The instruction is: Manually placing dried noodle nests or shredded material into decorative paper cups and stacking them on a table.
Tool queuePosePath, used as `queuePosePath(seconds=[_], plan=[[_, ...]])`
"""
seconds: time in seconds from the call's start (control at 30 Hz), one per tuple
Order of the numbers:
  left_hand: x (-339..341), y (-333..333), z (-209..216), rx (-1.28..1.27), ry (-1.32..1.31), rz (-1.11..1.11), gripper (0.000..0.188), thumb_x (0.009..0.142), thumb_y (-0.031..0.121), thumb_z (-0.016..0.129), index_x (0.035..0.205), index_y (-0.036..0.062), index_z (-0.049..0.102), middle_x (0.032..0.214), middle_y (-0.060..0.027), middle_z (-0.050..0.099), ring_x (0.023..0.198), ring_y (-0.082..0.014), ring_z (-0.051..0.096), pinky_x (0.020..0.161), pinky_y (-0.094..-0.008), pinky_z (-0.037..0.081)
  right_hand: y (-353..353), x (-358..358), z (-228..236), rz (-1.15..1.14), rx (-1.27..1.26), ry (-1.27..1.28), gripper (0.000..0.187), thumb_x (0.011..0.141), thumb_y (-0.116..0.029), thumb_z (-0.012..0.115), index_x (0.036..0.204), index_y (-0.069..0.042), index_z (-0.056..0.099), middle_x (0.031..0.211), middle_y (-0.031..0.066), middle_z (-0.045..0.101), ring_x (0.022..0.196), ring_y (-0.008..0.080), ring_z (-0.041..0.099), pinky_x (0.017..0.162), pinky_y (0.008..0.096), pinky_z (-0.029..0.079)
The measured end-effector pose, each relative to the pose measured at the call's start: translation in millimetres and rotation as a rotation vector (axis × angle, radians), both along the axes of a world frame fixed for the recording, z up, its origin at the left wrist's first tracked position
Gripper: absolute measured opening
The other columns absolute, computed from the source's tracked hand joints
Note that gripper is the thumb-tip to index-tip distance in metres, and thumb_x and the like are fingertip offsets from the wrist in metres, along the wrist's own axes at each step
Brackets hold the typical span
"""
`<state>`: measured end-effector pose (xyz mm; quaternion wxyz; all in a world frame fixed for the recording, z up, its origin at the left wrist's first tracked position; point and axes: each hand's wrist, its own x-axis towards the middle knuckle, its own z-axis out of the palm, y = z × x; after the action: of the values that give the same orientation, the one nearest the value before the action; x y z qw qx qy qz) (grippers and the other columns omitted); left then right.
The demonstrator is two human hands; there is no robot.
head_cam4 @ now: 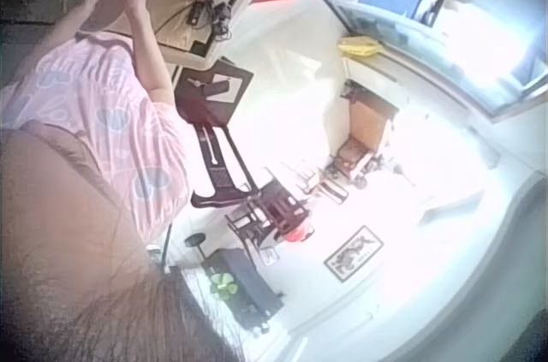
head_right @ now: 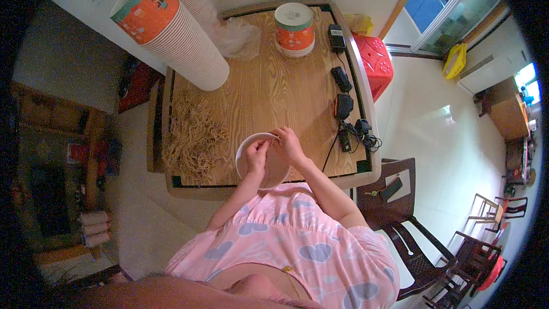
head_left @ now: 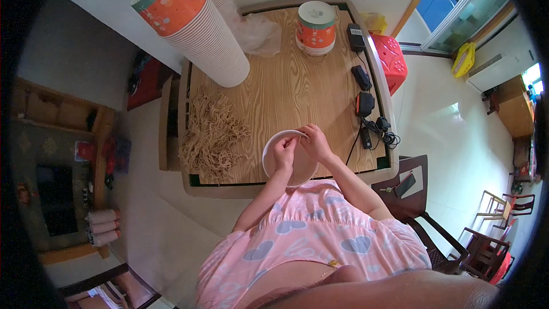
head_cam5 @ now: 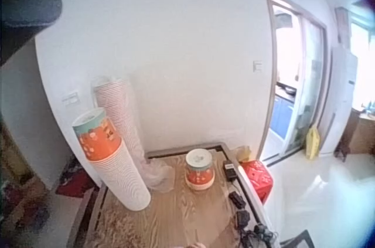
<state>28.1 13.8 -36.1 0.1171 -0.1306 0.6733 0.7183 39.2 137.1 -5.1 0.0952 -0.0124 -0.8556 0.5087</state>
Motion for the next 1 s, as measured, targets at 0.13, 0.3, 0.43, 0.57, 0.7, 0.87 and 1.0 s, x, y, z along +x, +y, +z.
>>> queuePosePath(seconds=[0.13, 0.3, 0.43, 0.57, 0.7, 0.87, 1.0], plan=[[-0.6, 0.6, 3.2, -0.004, 0.011, 0.022, 0.013, 0.079, 0.010, 0.064, 0.087, 0.0004, 0.066, 0.081, -0.0018, 0.064, 0.074, -0.0079, 0.056, 0.068, -0.0206, 0.044, 0.8, 0.1, -2.0, -0.008, 0.016, -0.014, 0.024, 0.070, 0.000, 0.053, 0.092, -0.003, 0.062, 0.083, 0.0126, 0.056, 0.083, 0.0297, 0.053, 0.072, 0.0359, 0.044], [-2.6, -3.2, -4.4, -0.058, -0.012, 0.043, 0.014, 0.079, 0.013, 0.065, 0.086, 0.0005, 0.066, 0.080, -0.0020, 0.064, 0.072, -0.0082, 0.056, 0.067, -0.0218, 0.044, -0.7, 0.5, -1.7, -0.003, 0.022, -0.004, 0.025, 0.070, 0.001, 0.052, 0.092, -0.003, 0.061, 0.084, 0.0126, 0.056, 0.083, 0.0302, 0.053, 0.073, 0.0360, 0.044], [-2.1, -1.2, 3.0, -0.100, -0.089, 0.053, 0.015, 0.079, 0.014, 0.065, 0.086, 0.0008, 0.066, 0.079, -0.0017, 0.064, 0.071, -0.0083, 0.055, 0.066, -0.0222, 0.043, 0.6, 0.1, -2.2, -0.011, 0.023, -0.008, 0.025, 0.069, 0.001, 0.051, 0.092, -0.003, 0.061, 0.084, 0.0128, 0.056, 0.083, 0.0306, 0.053, 0.074, 0.0364, 0.044], [-1.7, -0.1, 1.1, -0.040, -0.055, 0.084, 0.014, 0.079, 0.014, 0.065, 0.084, 0.0009, 0.066, 0.078, -0.0007, 0.063, 0.071, -0.0077, 0.054, 0.066, -0.0219, 0.043, 0.5, -0.1, -2.1, -0.011, 0.016, -0.020, 0.026, 0.069, 0.000, 0.051, 0.092, -0.004, 0.061, 0.084, 0.0130, 0.056, 0.083, 0.0310, 0.053, 0.074, 0.0366, 0.044], [-2.1, 1.4, -7.0, 0.020, -0.042, 0.085, 0.013, 0.079, 0.013, 0.065, 0.084, 0.0011, 0.065, 0.078, -0.0009, 0.063, 0.071, -0.0076, 0.054, 0.066, -0.0217, 0.043, 0.2, -0.5, -1.3, -0.001, 0.061, -0.006, 0.025, 0.069, 0.000, 0.051, 0.092, -0.004, 0.062, 0.083, 0.0134, 0.056, 0.082, 0.0313, 0.053, 0.073, 0.0369, 0.044], [0.0, 8.9, 5.9, -0.044, 0.021, 0.052, 0.012, 0.079, 0.012, 0.064, 0.084, 0.0011, 0.065, 0.079, -0.0015, 0.063, 0.072, -0.0084, 0.055, 0.067, -0.0221, 0.043, 4.5, 1.8, 3.2, 0.022, 0.011, -0.038, 0.024, 0.072, -0.003, 0.054, 0.095, -0.004, 0.062, 0.084, 0.0120, 0.057, 0.082, 0.0281, 0.055, 0.073, 0.0345, 0.045], [-0.8, 3.8, -11.7, -0.028, 0.029, 0.089, 0.012, 0.079, 0.011, 0.064, 0.085, 0.0007, 0.065, 0.079, -0.0018, 0.063, 0.073, -0.0088, 0.055, 0.068, -0.0230, 0.044, 10.3, 5.1, -1.2, 0.165, -0.536, -0.326, 0.022, 0.085, -0.014, 0.055, 0.103, -0.003, 0.061, 0.093, 0.0044, 0.061, 0.088, 0.0139, 0.056, 0.077, 0.0284, 0.044]])
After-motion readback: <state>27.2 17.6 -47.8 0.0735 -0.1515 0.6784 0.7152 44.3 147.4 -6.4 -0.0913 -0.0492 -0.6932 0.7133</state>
